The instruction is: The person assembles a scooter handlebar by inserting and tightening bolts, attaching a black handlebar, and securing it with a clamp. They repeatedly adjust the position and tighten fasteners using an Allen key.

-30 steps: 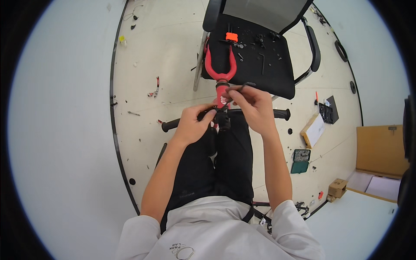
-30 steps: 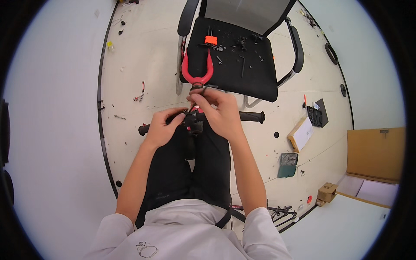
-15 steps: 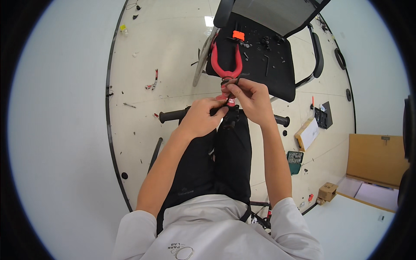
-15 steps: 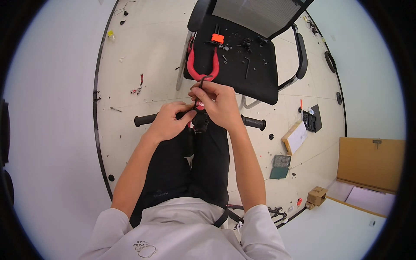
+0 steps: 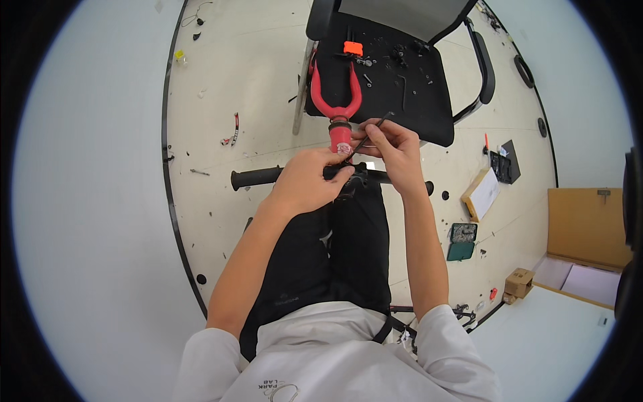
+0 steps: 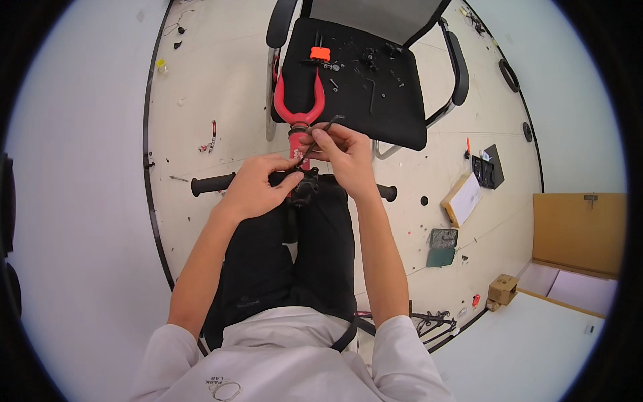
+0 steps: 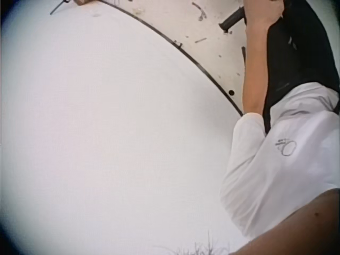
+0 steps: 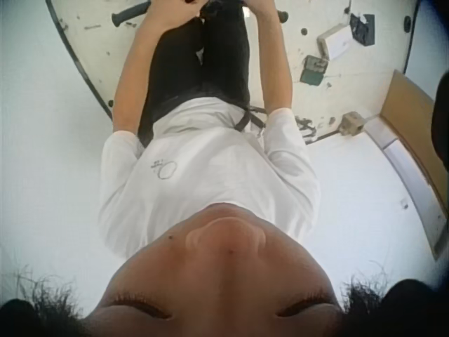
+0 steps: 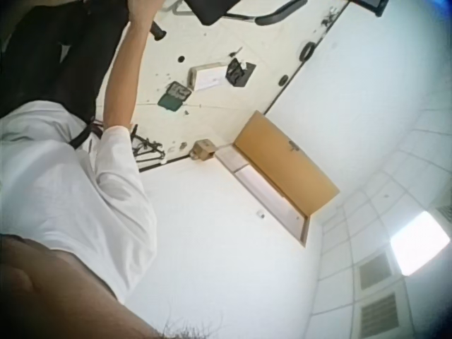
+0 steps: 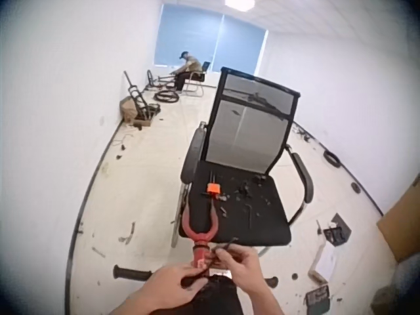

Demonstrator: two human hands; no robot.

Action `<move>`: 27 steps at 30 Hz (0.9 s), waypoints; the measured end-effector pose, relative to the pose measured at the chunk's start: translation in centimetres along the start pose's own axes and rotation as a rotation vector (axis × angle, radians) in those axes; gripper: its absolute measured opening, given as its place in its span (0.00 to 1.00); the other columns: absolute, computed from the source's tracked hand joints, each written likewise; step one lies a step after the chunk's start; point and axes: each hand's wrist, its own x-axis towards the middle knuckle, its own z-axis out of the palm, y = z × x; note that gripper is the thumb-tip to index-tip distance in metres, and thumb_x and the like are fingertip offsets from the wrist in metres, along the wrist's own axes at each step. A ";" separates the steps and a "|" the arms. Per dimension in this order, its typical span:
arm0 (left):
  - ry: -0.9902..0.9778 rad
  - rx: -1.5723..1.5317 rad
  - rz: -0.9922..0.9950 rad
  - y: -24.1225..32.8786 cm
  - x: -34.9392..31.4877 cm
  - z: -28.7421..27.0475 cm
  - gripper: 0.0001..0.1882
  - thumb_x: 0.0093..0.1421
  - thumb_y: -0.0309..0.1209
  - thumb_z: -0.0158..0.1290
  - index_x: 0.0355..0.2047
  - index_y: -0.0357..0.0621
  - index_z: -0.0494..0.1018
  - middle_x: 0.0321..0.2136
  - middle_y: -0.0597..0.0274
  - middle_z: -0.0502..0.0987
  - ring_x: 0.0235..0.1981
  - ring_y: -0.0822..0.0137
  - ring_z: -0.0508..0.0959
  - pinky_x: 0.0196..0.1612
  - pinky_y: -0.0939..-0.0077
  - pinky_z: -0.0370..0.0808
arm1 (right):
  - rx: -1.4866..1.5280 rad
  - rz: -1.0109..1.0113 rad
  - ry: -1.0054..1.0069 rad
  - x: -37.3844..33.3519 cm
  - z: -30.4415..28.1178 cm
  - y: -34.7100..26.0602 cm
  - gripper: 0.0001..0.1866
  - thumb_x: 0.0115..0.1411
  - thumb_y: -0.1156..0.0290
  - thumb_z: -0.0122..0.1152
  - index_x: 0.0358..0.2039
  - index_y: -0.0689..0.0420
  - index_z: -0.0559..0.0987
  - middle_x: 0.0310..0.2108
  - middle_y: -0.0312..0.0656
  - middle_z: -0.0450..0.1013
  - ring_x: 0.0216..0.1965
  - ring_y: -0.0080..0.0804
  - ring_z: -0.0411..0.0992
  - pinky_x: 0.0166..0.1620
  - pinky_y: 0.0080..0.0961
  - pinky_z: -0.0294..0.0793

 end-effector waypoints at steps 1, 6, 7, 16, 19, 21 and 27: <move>-0.010 0.014 -0.009 0.2 0.0 -0.1 0.14 0.60 0.31 0.58 0.42 0.34 0.80 0.32 0.51 0.81 0.29 0.55 0.78 0.36 0.69 0.74 | 0.011 -0.007 0.000 -0.1 0.0 0.1 0.11 0.69 0.74 0.55 0.44 0.70 0.78 0.37 0.51 0.80 0.39 0.36 0.81 0.46 0.32 0.84; -0.092 0.063 -0.079 1.1 0.5 -0.4 0.12 0.61 0.31 0.57 0.41 0.35 0.80 0.32 0.50 0.81 0.29 0.54 0.78 0.36 0.69 0.74 | -0.263 -0.160 -0.171 -0.7 0.1 -0.7 0.10 0.67 0.77 0.56 0.44 0.68 0.80 0.35 0.43 0.81 0.34 0.25 0.79 0.40 0.23 0.80; -0.072 0.040 -0.070 0.9 0.4 -0.5 0.11 0.61 0.30 0.56 0.40 0.36 0.80 0.31 0.50 0.81 0.29 0.52 0.78 0.35 0.67 0.74 | -0.373 -0.181 -0.225 -0.8 0.3 -1.5 0.10 0.66 0.77 0.56 0.44 0.67 0.80 0.34 0.42 0.81 0.33 0.24 0.79 0.40 0.22 0.79; -0.040 -0.137 -0.011 0.7 2.2 -1.0 0.08 0.61 0.21 0.57 0.39 0.33 0.81 0.31 0.58 0.84 0.36 0.70 0.81 0.45 0.74 0.77 | -0.309 -0.169 -0.296 0.0 -0.1 -2.4 0.13 0.65 0.74 0.59 0.47 0.67 0.80 0.43 0.44 0.81 0.44 0.31 0.80 0.50 0.27 0.77; 0.038 -0.221 -0.014 0.5 2.5 -0.7 0.05 0.58 0.23 0.61 0.33 0.33 0.82 0.26 0.58 0.84 0.30 0.72 0.82 0.39 0.75 0.78 | -0.317 -0.225 -0.160 -0.4 0.6 -1.7 0.15 0.60 0.72 0.66 0.44 0.67 0.81 0.36 0.42 0.81 0.40 0.29 0.81 0.44 0.24 0.78; 0.093 -0.229 -0.051 0.4 2.6 -0.5 0.06 0.56 0.25 0.64 0.31 0.33 0.83 0.25 0.59 0.84 0.28 0.72 0.82 0.36 0.76 0.78 | -0.280 -0.162 -0.063 -0.4 0.7 -1.3 0.16 0.56 0.71 0.71 0.43 0.67 0.81 0.34 0.42 0.81 0.38 0.29 0.81 0.42 0.24 0.79; 0.097 -0.221 -0.030 -0.7 2.9 -0.3 0.09 0.55 0.27 0.65 0.35 0.33 0.83 0.26 0.59 0.84 0.29 0.72 0.82 0.38 0.77 0.78 | -0.347 -0.189 -0.011 -0.1 0.7 -0.6 0.12 0.55 0.75 0.70 0.38 0.68 0.82 0.32 0.42 0.82 0.36 0.28 0.81 0.42 0.24 0.79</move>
